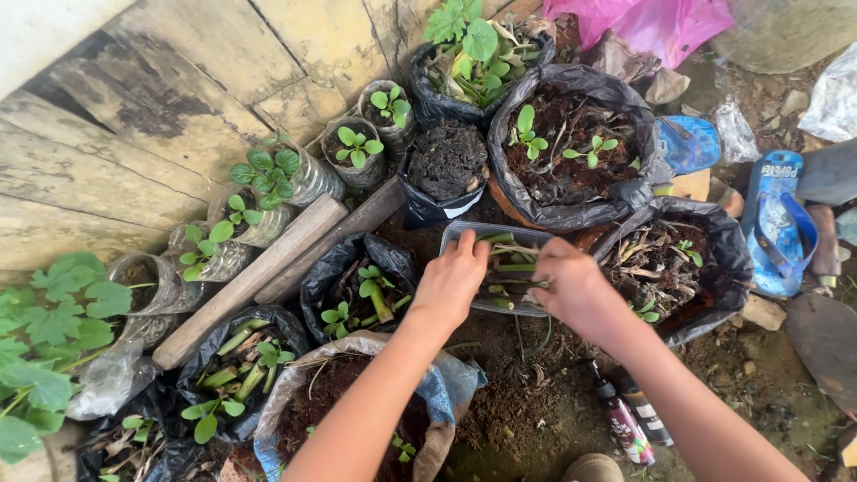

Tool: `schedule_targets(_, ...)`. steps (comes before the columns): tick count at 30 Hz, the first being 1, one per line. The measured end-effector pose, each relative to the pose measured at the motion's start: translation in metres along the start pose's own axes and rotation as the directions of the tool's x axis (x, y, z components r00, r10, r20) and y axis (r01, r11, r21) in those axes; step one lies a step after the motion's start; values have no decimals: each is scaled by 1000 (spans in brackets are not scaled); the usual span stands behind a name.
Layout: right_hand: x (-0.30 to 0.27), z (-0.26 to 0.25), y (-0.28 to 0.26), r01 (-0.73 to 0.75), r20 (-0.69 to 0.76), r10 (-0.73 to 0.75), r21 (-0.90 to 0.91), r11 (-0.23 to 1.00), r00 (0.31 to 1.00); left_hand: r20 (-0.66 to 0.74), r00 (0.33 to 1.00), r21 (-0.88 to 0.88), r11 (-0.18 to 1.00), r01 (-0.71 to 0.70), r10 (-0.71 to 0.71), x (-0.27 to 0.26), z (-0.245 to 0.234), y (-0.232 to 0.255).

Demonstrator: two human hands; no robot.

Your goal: Preparing soil and organizing seedlings in a backyard garden.

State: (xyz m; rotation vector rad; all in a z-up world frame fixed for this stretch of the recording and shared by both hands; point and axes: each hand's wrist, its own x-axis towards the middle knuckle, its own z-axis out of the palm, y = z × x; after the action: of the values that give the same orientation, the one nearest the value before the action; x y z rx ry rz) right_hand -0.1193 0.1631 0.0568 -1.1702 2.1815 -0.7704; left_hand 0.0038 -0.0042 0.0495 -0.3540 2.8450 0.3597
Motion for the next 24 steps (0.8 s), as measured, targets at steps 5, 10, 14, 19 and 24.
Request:
schedule_targets(5, -15, -7, -6, -74, -36, 82, 178, 981, 996, -134, 968, -99, 969, -225, 211, -16, 11, -1)
schedule_targets(10, -18, 31, 19, 308, -105, -352, -300, 903, 930, -85, 963, -25, 966, -257, 254, -22, 33, -14)
schedule_targets(14, -15, 14, 3, 248, 18, -263, -402, 882, 965, 12, 979, 24, 979, -204, 204, -27, 29, -9)
schedule_targets(19, -17, -19, -23, 380, -175, -466, -374, 846, 867, -28, 990, 9, 990, -139, 139, -37, -27, 18)
schedule_targets(24, -12, 3, 3, 271, 48, -285, -489, 829, 957, -101, 992, -73, 994, -80, 72, -14, 27, 17)
